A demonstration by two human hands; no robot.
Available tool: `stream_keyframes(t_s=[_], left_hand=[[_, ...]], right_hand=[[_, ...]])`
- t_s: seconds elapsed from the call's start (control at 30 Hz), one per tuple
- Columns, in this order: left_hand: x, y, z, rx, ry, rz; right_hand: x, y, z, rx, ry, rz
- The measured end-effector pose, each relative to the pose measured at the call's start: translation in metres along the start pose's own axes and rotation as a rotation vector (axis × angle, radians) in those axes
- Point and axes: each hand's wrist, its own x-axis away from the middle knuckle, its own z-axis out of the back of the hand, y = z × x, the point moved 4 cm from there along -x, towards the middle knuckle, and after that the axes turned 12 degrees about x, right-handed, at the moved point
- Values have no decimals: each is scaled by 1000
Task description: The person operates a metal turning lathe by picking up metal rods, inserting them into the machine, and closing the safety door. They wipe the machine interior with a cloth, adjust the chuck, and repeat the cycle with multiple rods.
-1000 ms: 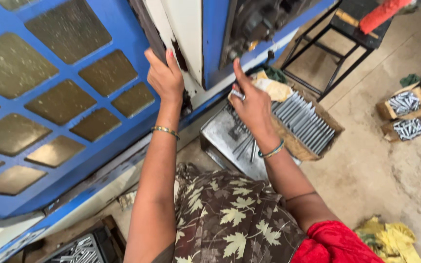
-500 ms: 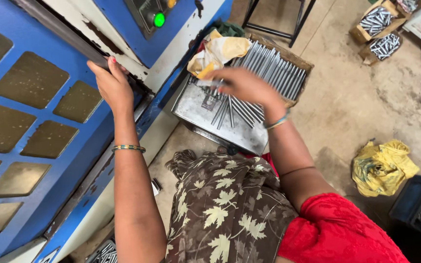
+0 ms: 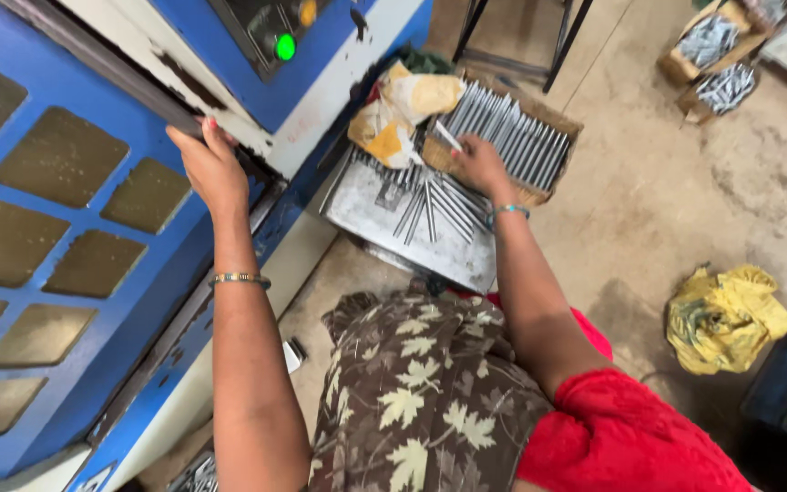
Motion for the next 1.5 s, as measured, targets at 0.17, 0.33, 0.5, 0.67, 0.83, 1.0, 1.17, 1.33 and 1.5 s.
stream_keyframes(t_s=[0.17, 0.33, 0.5, 0.67, 0.83, 1.0, 1.17, 1.33, 1.5], left_hand=[[-2, 6, -1, -66, 14, -37], [1, 15, -2, -34, 5, -28], [1, 20, -3, -67, -1, -38], [3, 21, -4, -45, -10, -44], [2, 21, -5, -75, -1, -39], [1, 15, -5, -88, 6, -32], [3, 6, -6, -88, 23, -1], [28, 17, -12, -167, 104, -97], [86, 36, -14, -342, 210, -291]], right_hand=[[2, -37, 3, -294, 42, 239], [12, -78, 29, -235, 107, 424], [5, -69, 30, -294, 84, 330], [-21, -12, 31, -186, 313, -33], [-43, 20, 50, 184, 364, -313], [-59, 15, 46, -263, 272, -425], [-77, -16, 41, -184, 315, -209], [-81, -94, 16, 348, 553, 407], [-107, -118, -29, 705, 0, 84]])
